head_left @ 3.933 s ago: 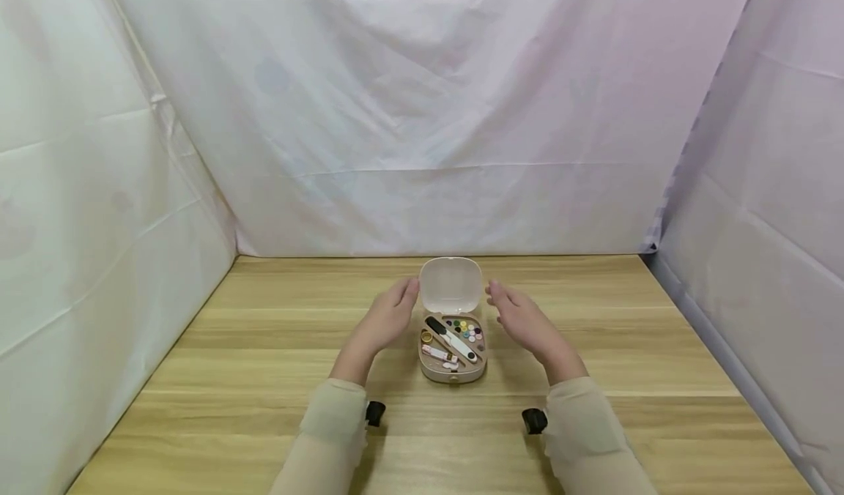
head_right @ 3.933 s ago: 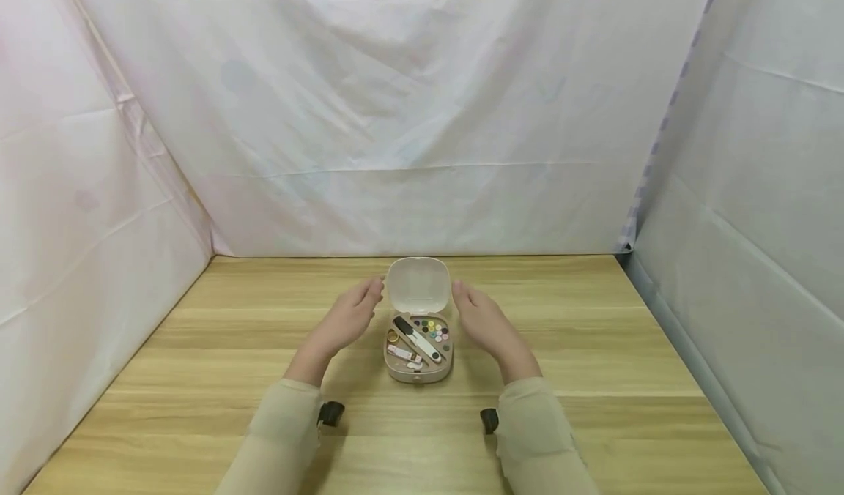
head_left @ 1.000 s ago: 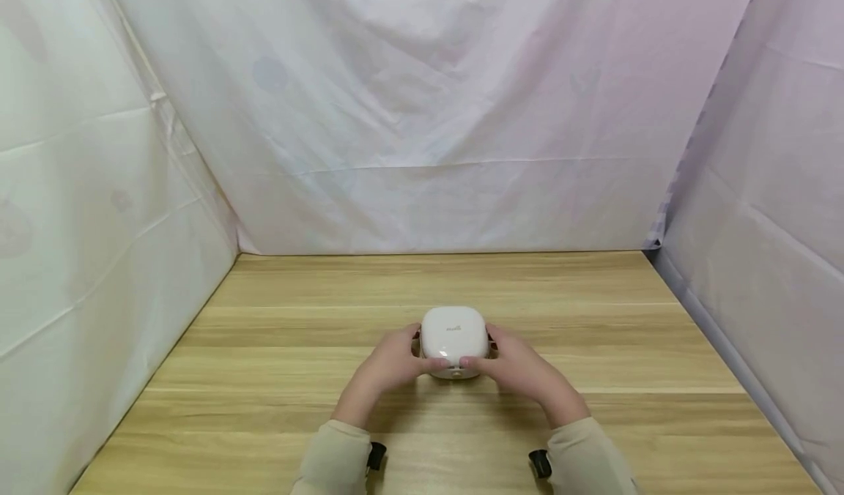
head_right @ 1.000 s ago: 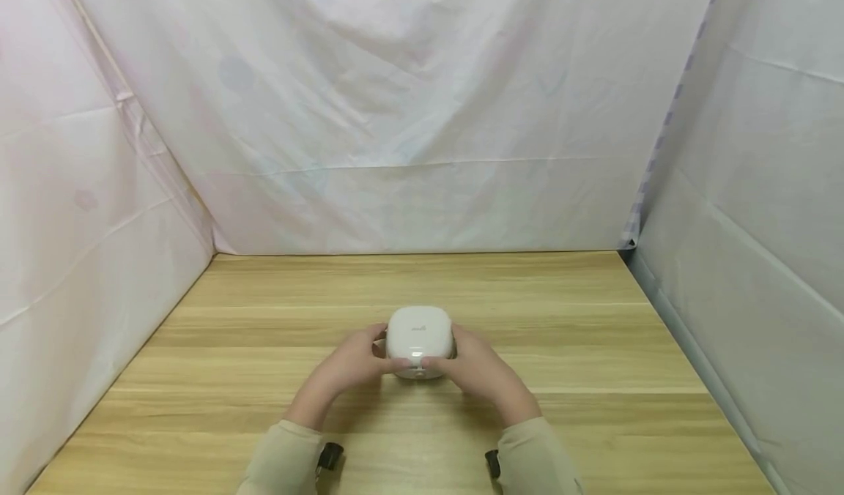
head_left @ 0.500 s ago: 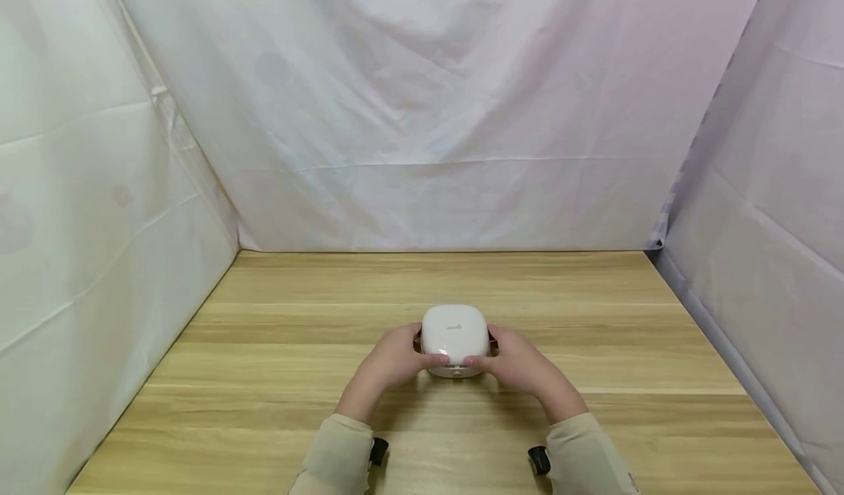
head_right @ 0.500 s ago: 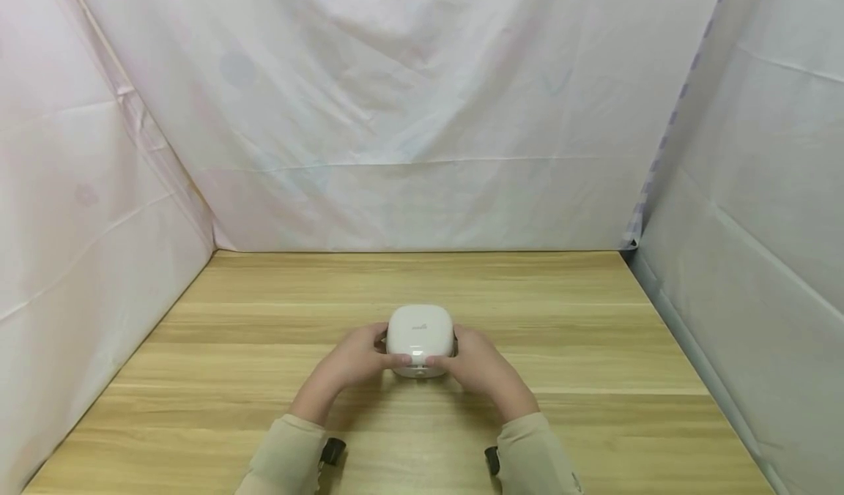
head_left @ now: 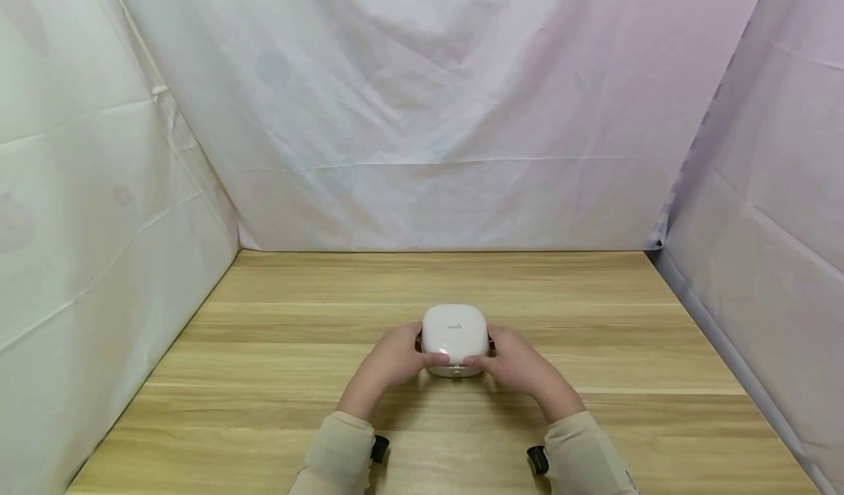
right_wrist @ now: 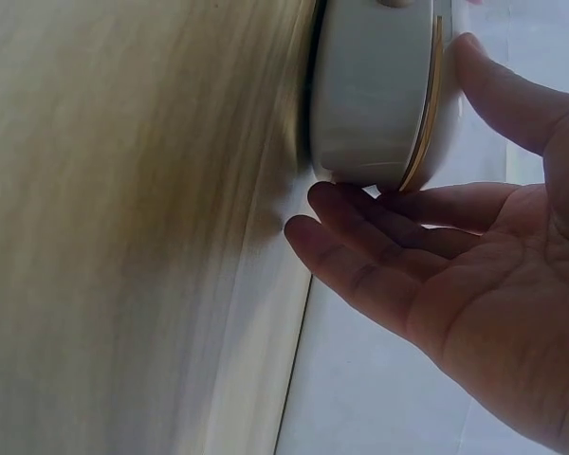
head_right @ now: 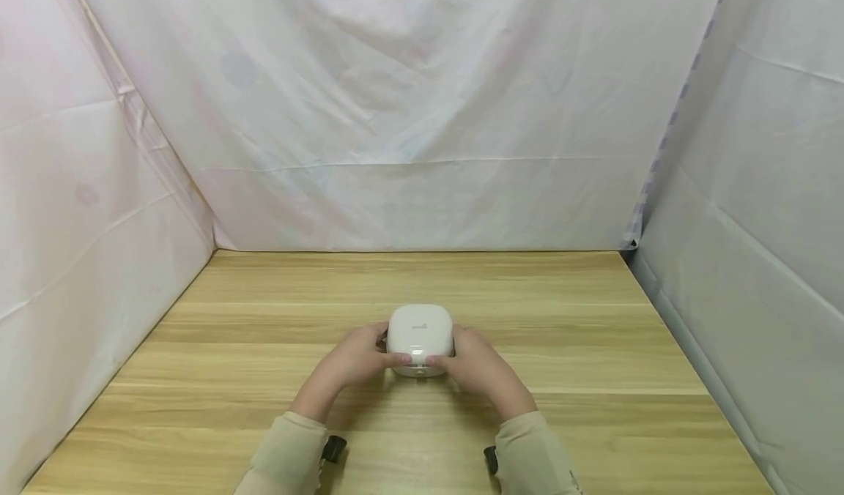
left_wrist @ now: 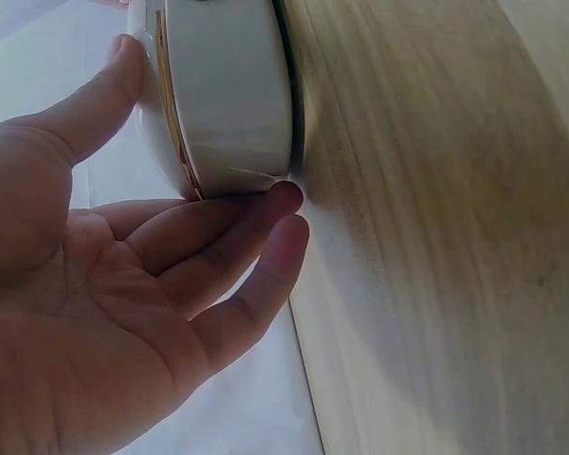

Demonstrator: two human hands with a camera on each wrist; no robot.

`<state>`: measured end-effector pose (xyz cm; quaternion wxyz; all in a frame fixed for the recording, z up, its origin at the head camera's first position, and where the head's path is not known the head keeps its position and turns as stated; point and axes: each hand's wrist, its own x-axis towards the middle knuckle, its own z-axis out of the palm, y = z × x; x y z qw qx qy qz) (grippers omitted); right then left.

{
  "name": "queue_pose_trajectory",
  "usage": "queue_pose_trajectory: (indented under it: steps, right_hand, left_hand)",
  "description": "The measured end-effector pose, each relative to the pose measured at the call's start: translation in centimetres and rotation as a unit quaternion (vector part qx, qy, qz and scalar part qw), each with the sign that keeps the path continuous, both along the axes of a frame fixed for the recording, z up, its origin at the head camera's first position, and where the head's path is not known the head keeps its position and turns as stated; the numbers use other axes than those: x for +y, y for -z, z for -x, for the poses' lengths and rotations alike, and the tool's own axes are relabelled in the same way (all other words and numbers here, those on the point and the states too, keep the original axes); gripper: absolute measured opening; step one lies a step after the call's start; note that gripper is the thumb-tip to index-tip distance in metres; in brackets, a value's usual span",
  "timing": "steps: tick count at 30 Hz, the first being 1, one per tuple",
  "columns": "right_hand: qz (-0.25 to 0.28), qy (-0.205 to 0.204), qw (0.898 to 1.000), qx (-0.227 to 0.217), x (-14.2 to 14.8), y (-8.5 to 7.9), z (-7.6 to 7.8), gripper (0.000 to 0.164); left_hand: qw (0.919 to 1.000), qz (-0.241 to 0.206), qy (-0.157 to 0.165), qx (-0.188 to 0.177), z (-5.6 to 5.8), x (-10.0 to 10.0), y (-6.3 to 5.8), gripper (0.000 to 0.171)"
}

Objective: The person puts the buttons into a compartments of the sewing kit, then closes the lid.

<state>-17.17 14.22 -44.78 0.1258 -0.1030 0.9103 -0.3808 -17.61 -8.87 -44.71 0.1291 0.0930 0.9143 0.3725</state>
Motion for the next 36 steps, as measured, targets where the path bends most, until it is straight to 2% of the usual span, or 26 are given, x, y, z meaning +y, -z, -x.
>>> queue_pose_trajectory:
  steps: [15,22,36]
  right_hand:
    - [-0.025,-0.001,0.999,0.031,-0.25,0.08,-0.13,0.057]
    - [-0.028,0.004,0.999,0.024,-0.22,-0.03,-0.26,0.063]
    - [-0.032,0.001,0.999,0.016,-0.22,-0.33,-0.39,0.066]
  left_hand:
    - [0.9997,0.023,0.000,0.005,-0.10,0.33,0.01,0.070]
    - [0.9998,0.020,-0.002,0.009,-0.16,0.39,0.03,0.070]
    - [0.9997,0.023,-0.006,0.007,-0.17,0.30,-0.10,0.073]
